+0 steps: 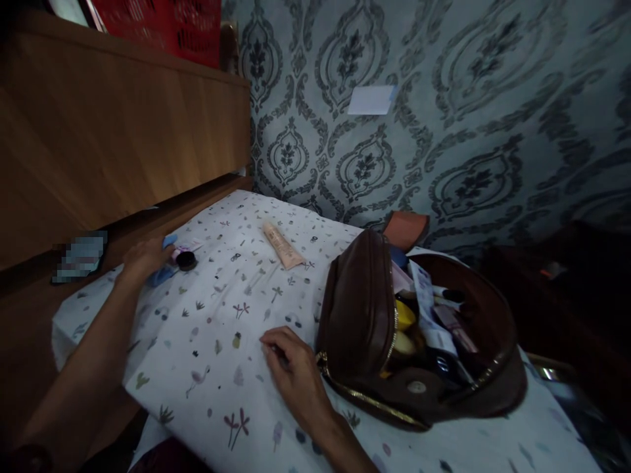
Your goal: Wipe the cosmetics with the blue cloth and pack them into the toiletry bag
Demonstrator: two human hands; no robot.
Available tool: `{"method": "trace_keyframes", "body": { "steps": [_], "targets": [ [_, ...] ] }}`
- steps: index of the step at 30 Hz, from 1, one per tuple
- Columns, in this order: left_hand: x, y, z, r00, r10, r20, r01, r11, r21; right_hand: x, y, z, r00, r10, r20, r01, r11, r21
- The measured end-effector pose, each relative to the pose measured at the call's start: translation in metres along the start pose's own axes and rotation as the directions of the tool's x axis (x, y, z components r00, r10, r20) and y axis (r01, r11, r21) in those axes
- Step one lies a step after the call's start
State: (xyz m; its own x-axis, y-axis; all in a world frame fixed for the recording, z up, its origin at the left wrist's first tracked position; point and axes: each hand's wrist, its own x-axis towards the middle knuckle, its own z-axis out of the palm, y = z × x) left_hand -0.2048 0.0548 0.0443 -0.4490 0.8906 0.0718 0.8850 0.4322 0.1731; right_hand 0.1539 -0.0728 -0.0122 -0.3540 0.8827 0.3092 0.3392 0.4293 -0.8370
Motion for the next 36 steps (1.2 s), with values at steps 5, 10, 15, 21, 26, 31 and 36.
{"method": "trace_keyframes", "body": {
  "steps": [5, 10, 15, 21, 26, 31, 36],
  "targets": [
    [0.009, 0.000, 0.010, 0.985, 0.162, 0.066, -0.156, 0.983, -0.095, -0.001, 0.002, 0.001, 1.000, -0.001, -0.013, 0.001, 1.000, 0.006],
    [0.001, 0.014, 0.019, 0.951, 0.304, 0.057, -0.283, 0.930, -0.235, 0.000, 0.001, 0.001, 1.000, -0.005, -0.014, 0.005, 1.000, -0.003],
    [-0.010, 0.038, 0.028, 0.890, 0.454, 0.045, -0.401, 0.825, -0.397, 0.000, -0.001, 0.000, 1.000, -0.003, -0.004, 0.003, 1.000, -0.005],
    [-0.012, 0.046, 0.035, 0.859, 0.510, 0.031, -0.423, 0.744, -0.518, 0.000, 0.000, 0.001, 1.000, -0.014, -0.009, 0.014, 1.000, -0.012],
    [-0.007, 0.043, 0.036, 0.914, 0.398, 0.078, -0.297, 0.788, -0.540, -0.001, 0.001, 0.001, 0.999, -0.025, -0.021, 0.025, 1.000, -0.016],
    [-0.002, 0.046, 0.039, 0.929, 0.315, 0.196, -0.166, 0.825, -0.540, 0.000, 0.000, 0.001, 0.999, -0.037, -0.019, 0.037, 0.999, -0.028],
    [-0.003, 0.054, 0.039, 0.950, 0.247, 0.190, -0.119, 0.850, -0.513, 0.000, -0.003, 0.000, 0.999, -0.034, -0.006, 0.033, 0.999, -0.026]
  ]
}}
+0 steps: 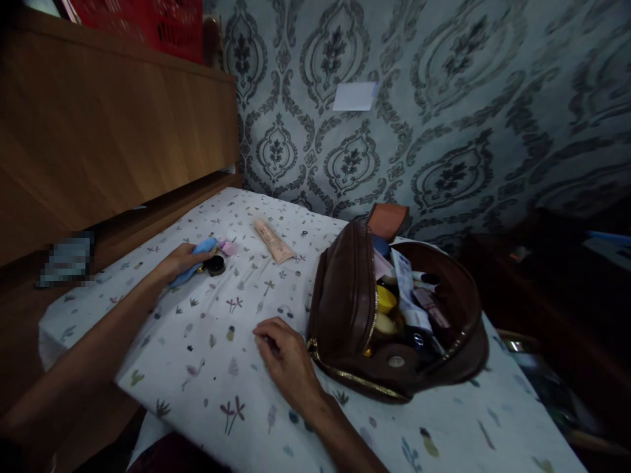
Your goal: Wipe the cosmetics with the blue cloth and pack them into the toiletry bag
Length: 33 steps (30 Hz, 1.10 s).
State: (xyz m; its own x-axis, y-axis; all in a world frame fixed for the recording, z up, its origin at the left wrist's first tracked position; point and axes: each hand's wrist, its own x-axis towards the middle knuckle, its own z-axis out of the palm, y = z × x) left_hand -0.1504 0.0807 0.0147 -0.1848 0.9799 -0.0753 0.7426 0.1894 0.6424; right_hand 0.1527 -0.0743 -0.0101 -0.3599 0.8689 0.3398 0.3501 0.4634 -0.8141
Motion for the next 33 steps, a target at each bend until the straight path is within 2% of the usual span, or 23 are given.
{"method": "trace_keyframes", "body": {
  "steps": [4, 9, 11, 13, 15, 17, 20, 22, 24, 26, 28, 33],
  "targets": [
    [-0.006, 0.007, 0.003, 0.998, 0.033, -0.047, -0.034, 0.999, -0.007, -0.001, -0.001, 0.000, 1.000, -0.005, -0.005, 0.005, 1.000, 0.007],
    [-0.016, 0.014, 0.000, 0.982, 0.076, -0.172, -0.078, 0.997, -0.003, -0.001, -0.001, 0.000, 1.000, -0.005, -0.008, 0.005, 1.000, 0.003],
    [-0.022, 0.021, -0.002, 0.960, 0.129, -0.249, -0.137, 0.990, -0.015, -0.001, -0.001, 0.000, 1.000, -0.012, -0.007, 0.012, 1.000, -0.001],
    [-0.032, 0.034, -0.002, 0.928, 0.232, -0.290, -0.265, 0.961, -0.079, -0.002, -0.001, 0.000, 1.000, 0.004, -0.005, -0.004, 1.000, -0.013],
    [-0.047, 0.050, 0.005, 0.899, 0.359, -0.249, -0.412, 0.887, -0.208, -0.004, 0.001, 0.000, 0.999, 0.047, -0.019, -0.048, 0.999, -0.022],
    [-0.065, 0.067, 0.020, 0.865, 0.479, -0.148, -0.498, 0.792, -0.354, -0.006, 0.003, 0.001, 0.992, 0.116, -0.048, -0.116, 0.993, -0.008],
    [-0.093, 0.089, 0.049, 0.785, 0.610, 0.108, -0.491, 0.720, -0.491, -0.007, 0.007, 0.002, 0.978, 0.198, -0.067, -0.193, 0.978, 0.079],
    [-0.107, 0.098, 0.067, 0.740, 0.643, 0.197, -0.479, 0.709, -0.517, -0.006, 0.010, 0.003, 0.975, 0.210, -0.068, -0.196, 0.966, 0.171],
    [-0.114, 0.102, 0.081, 0.720, 0.665, 0.199, -0.507, 0.699, -0.505, -0.004, 0.012, 0.004, 0.973, 0.220, -0.071, -0.194, 0.945, 0.265],
    [-0.114, 0.104, 0.089, 0.722, 0.673, 0.160, -0.537, 0.691, -0.484, -0.001, 0.015, 0.005, 0.964, 0.253, -0.082, -0.213, 0.920, 0.328],
    [-0.109, 0.103, 0.092, 0.723, 0.678, 0.136, -0.566, 0.693, -0.447, 0.001, 0.019, 0.005, 0.952, 0.290, -0.096, -0.241, 0.906, 0.348],
    [-0.098, 0.097, 0.091, 0.681, 0.719, 0.138, -0.652, 0.681, -0.333, 0.002, 0.024, 0.005, 0.920, 0.378, -0.101, -0.328, 0.886, 0.328]
  ]
}}
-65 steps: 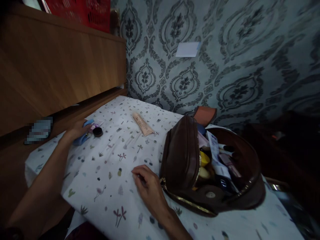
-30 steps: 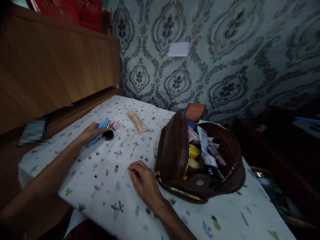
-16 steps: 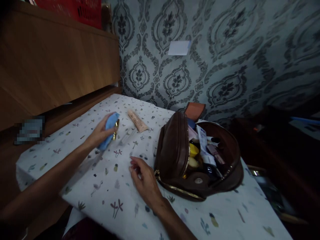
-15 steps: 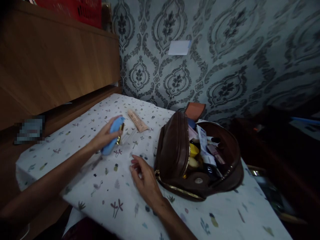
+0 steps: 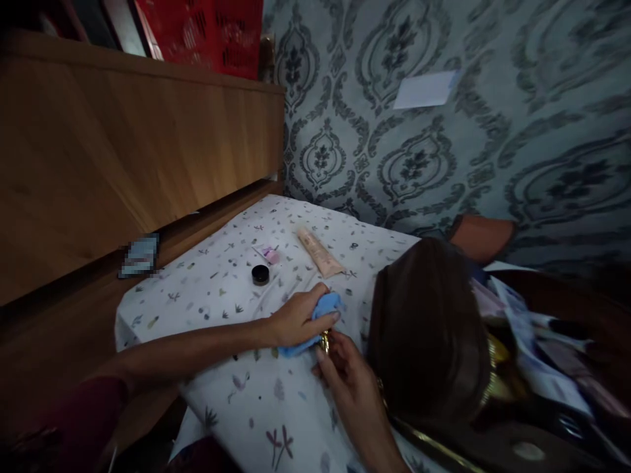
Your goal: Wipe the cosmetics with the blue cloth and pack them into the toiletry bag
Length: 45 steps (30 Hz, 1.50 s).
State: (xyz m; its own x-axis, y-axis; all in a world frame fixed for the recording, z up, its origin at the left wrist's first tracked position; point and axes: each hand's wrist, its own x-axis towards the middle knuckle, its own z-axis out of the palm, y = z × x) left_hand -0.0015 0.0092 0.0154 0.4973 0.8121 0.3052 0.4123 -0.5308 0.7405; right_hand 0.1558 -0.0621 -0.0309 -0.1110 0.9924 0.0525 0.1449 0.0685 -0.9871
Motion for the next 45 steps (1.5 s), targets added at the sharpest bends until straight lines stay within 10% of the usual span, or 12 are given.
{"method": "trace_keyframes", "body": {
  "steps": [5, 20, 35, 45],
  "targets": [
    [0.000, -0.012, -0.003, 0.999, -0.033, 0.021, 0.032, 0.997, 0.069, -0.002, 0.004, -0.001, 0.997, 0.029, -0.073, -0.031, 0.999, -0.026],
    [0.007, -0.030, -0.014, 0.977, -0.173, 0.128, 0.211, 0.884, -0.416, -0.008, -0.022, 0.015, 0.977, 0.014, -0.212, 0.012, 0.993, 0.119],
    [0.001, -0.021, -0.014, 0.941, 0.085, 0.328, -0.098, 0.995, 0.023, -0.003, -0.013, 0.020, 0.955, -0.088, -0.284, 0.141, 0.975, 0.172],
    [-0.009, -0.014, -0.005, 0.979, 0.122, 0.163, -0.131, 0.990, 0.051, -0.007, -0.022, 0.017, 0.970, 0.045, -0.240, 0.005, 0.978, 0.207]
  ]
}}
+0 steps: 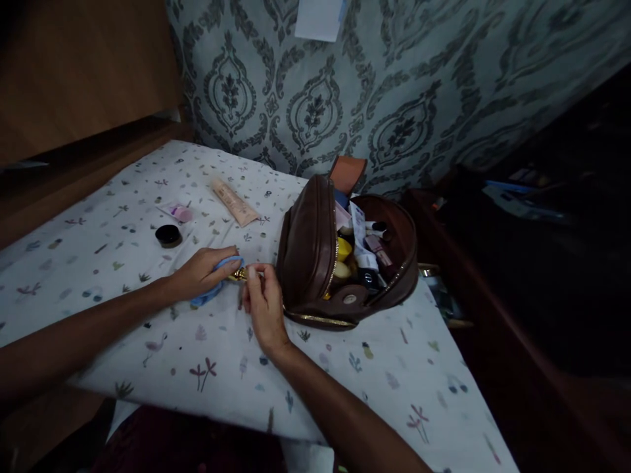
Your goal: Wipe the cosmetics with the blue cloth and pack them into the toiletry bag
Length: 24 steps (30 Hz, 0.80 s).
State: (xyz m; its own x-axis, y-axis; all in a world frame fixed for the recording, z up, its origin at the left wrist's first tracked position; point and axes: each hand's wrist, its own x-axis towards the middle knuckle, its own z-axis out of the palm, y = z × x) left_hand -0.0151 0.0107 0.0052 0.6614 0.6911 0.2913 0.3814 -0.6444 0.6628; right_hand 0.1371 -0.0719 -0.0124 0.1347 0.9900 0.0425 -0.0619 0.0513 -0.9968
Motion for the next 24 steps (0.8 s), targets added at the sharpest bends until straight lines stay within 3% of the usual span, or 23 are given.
{"method": "trace_keyframes", "body": {
  "steps": [5, 11, 14, 24],
  "targets": [
    [-0.004, 0.001, 0.003, 0.998, 0.035, -0.048, -0.034, 0.999, 0.018, -0.002, 0.001, 0.000, 1.000, 0.013, -0.016, -0.014, 0.999, -0.047],
    [0.000, 0.004, 0.001, 0.999, -0.054, -0.011, 0.052, 0.992, -0.119, -0.006, 0.004, -0.006, 0.983, -0.178, 0.039, 0.182, 0.966, -0.185],
    [0.001, 0.003, 0.000, 0.997, -0.082, -0.014, 0.078, 0.976, -0.202, -0.009, 0.004, -0.010, 0.971, -0.216, 0.106, 0.235, 0.946, -0.222],
    [0.001, 0.001, 0.000, 0.994, -0.101, -0.046, 0.090, 0.978, -0.190, -0.008, 0.002, -0.009, 0.990, -0.107, 0.088, 0.125, 0.966, -0.225]
  ]
}}
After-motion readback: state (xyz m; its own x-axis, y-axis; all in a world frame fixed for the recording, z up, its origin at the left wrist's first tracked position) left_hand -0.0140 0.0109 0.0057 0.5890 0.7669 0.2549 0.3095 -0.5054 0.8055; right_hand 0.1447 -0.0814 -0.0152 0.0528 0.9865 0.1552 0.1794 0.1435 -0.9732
